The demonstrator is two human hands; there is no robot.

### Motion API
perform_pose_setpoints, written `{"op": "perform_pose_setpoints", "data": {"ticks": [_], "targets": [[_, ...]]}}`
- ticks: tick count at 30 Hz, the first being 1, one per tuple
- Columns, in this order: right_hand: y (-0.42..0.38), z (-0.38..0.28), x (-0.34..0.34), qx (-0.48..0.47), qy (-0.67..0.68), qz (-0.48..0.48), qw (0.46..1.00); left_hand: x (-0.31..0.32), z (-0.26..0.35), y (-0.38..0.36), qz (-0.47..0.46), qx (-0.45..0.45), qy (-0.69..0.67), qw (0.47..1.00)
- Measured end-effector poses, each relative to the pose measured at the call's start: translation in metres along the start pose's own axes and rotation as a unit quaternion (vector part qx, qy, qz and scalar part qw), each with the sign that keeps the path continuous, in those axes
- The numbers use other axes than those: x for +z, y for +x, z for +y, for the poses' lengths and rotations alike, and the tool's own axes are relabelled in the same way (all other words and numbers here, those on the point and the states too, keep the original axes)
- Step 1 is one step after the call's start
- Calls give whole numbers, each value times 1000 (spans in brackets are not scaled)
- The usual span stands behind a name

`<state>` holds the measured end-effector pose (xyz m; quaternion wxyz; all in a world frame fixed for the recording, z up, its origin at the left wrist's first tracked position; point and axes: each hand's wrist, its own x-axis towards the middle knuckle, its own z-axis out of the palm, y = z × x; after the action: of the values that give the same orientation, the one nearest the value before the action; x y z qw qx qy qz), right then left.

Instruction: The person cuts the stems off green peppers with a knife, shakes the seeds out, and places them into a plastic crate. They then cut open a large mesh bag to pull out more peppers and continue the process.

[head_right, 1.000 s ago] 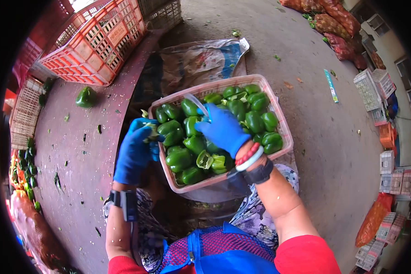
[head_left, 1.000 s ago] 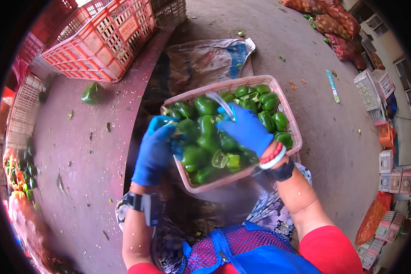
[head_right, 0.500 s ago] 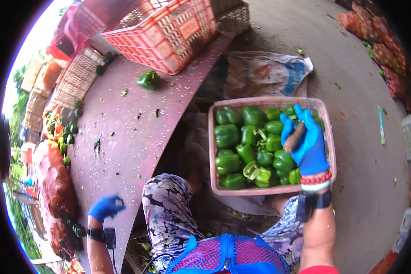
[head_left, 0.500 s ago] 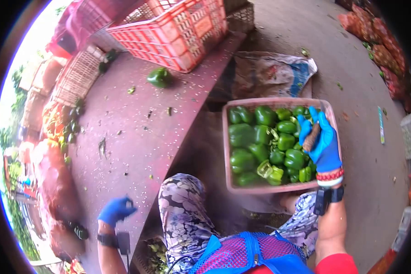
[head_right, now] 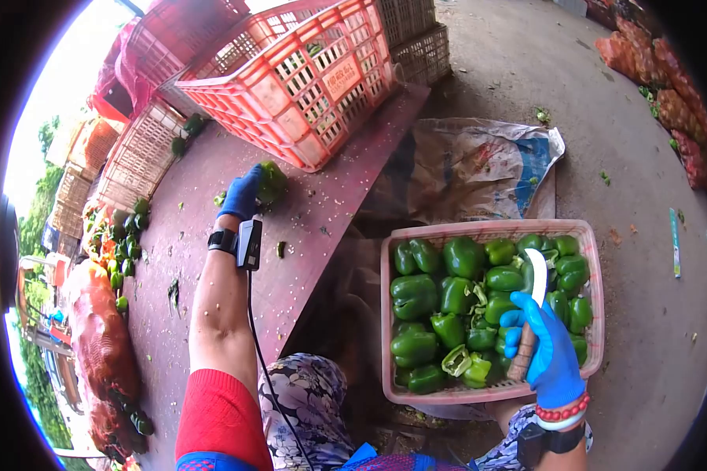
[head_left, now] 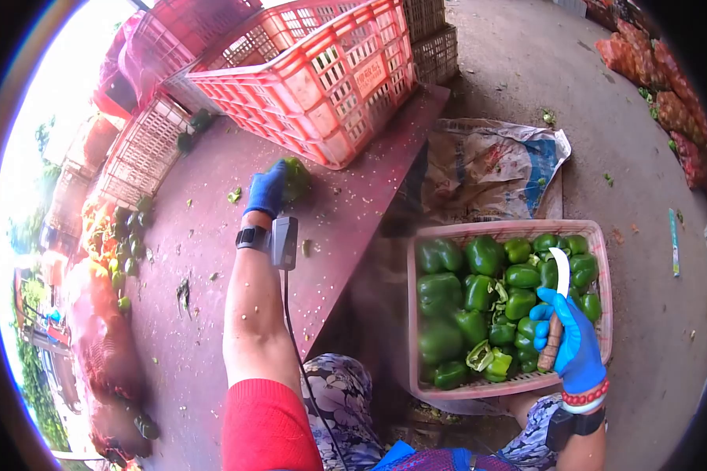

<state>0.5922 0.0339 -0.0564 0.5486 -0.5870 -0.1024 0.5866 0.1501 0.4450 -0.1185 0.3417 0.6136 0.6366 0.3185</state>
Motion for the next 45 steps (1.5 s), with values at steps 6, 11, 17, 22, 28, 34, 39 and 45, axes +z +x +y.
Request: {"op": "perform_pose_setpoints", "data": {"ticks": [6, 11, 17, 22, 28, 34, 39, 45], "targets": [[-9, 0, 10, -15, -63, -38, 997, 44, 27, -47, -21, 142, -164, 976], [-17, 0, 23, -22, -99, -49, 994, 50, 50, -76, -28, 90, -96, 991], [-1, 19, 52, -76, 22, -160, 984, 83, 111, -205, -169, 146, -144, 964], [11, 31, 78, -70, -19, -286, 955, 108, 150, -321, -174, 278, -9, 945], [9, 51, 79, -131, -59, -325, 935, 86, 132, -336, -307, 123, -175, 927], [1, 33, 78, -410, -433, -112, 795, 115, 127, -338, -115, 140, -84, 980], [-5, 54, 85, -448, -517, -50, 728, 127, 129, -325, -54, 227, 6, 972], [-6, 51, 92, -295, -560, -73, 771, 131, 128, -323, -22, 309, 57, 949]]}}
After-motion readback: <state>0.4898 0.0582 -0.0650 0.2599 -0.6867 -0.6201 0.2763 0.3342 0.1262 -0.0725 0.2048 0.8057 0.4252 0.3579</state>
